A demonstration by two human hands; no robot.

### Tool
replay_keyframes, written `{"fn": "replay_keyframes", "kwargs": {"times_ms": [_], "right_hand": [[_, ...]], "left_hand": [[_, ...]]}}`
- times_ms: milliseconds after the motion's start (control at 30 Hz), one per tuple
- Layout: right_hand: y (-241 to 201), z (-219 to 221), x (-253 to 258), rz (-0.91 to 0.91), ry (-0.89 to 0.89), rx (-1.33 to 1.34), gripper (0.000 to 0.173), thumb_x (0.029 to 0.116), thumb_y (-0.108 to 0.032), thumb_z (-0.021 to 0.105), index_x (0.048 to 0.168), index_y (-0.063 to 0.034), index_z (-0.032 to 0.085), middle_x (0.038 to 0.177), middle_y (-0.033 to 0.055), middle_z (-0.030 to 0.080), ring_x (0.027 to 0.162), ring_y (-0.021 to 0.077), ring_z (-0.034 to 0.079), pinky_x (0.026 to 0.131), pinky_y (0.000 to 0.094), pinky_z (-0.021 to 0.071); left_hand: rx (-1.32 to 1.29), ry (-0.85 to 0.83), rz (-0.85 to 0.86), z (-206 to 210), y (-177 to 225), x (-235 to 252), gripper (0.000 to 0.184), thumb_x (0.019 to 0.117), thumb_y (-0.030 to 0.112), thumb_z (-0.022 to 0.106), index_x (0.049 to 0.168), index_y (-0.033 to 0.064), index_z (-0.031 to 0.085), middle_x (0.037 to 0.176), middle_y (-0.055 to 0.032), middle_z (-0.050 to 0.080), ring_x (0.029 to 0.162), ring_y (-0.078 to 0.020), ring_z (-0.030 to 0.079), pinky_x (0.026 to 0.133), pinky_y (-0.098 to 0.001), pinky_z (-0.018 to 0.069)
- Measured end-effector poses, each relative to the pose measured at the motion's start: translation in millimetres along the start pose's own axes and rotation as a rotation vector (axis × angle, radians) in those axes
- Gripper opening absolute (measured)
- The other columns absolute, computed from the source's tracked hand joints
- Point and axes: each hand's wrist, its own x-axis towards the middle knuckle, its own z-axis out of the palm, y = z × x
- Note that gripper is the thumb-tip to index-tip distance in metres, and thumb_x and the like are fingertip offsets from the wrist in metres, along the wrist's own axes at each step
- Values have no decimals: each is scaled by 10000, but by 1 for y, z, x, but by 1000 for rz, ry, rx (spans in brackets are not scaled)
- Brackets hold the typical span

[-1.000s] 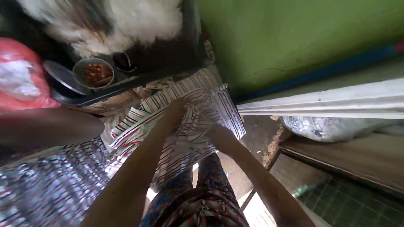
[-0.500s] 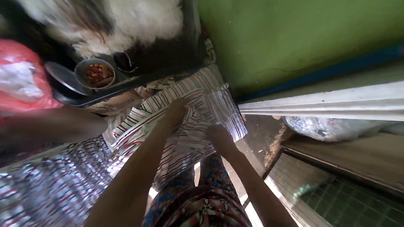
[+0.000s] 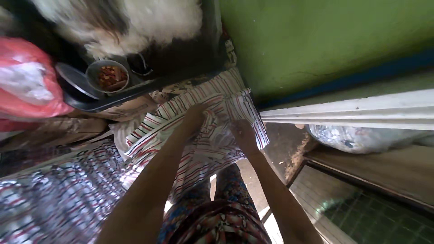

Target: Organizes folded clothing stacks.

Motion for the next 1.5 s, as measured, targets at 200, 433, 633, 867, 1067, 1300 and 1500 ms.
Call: {"fn": "replay_keyframes", "kwargs": {"times_ms": [200,433,633,867,1067,1300,1500], "right_hand": [[5,7,-22,-523,-202,-439,351,914,85,607,1215,-48,728,1300,180,681,1128,394,685,929,553,559],[14,-38,0,-230,-160,-180,240,1006,-11,559,1199,63,681,1257,262,648,1171,375,641,1033,504,502],[50,-44,-11,126,269,-183,272,1049,-70,510,1219,100,637,1236,302,628,1148,422,627,1004,539,498],[21,19,-45,-538,-240,-273,233,952,-95,647,1145,-9,745,1233,231,690,1177,439,643,996,581,505],[9,8,-24,-221,-265,3,264,1032,-110,560,1086,77,739,1121,244,697,1086,345,665,991,464,512],[7,15,-14,-169,-105,-104,273,1036,-111,569,1214,64,680,1211,243,668,1106,355,672,969,488,538],[2,14,-31,-558,-427,-470,380,946,60,561,1296,-34,678,1376,189,633,1155,417,658,939,567,538]], "left_hand": [[40,-7,14,2,-2,1,443,1008,-12,533,1451,-12,527,1437,-294,531,1361,-459,490,1137,-592,370],[30,1,21,2,-4,2,450,1012,-18,512,1461,-14,517,1436,-306,526,1366,-474,479,1143,-597,356],[24,-34,-31,-1,0,5,473,1015,-17,505,1488,9,494,1452,-290,519,1373,-459,475,1143,-593,355],[8,-55,-72,-1,-2,9,450,1015,-9,523,1465,-12,508,1464,-287,508,1376,-449,476,1140,-589,360],[9,-54,-60,-3,1,7,450,1016,-4,517,1465,-22,504,1469,-299,497,1390,-459,455,1151,-595,340],[4,-27,-24,1,-4,7,446,1007,-2,529,1452,-35,514,1458,-300,508,1384,-454,464,1149,-593,344],[28,-15,-13,2,-6,7,438,1018,0,495,1455,-16,520,1457,-277,523,1383,-434,478,1153,-574,356]]}}
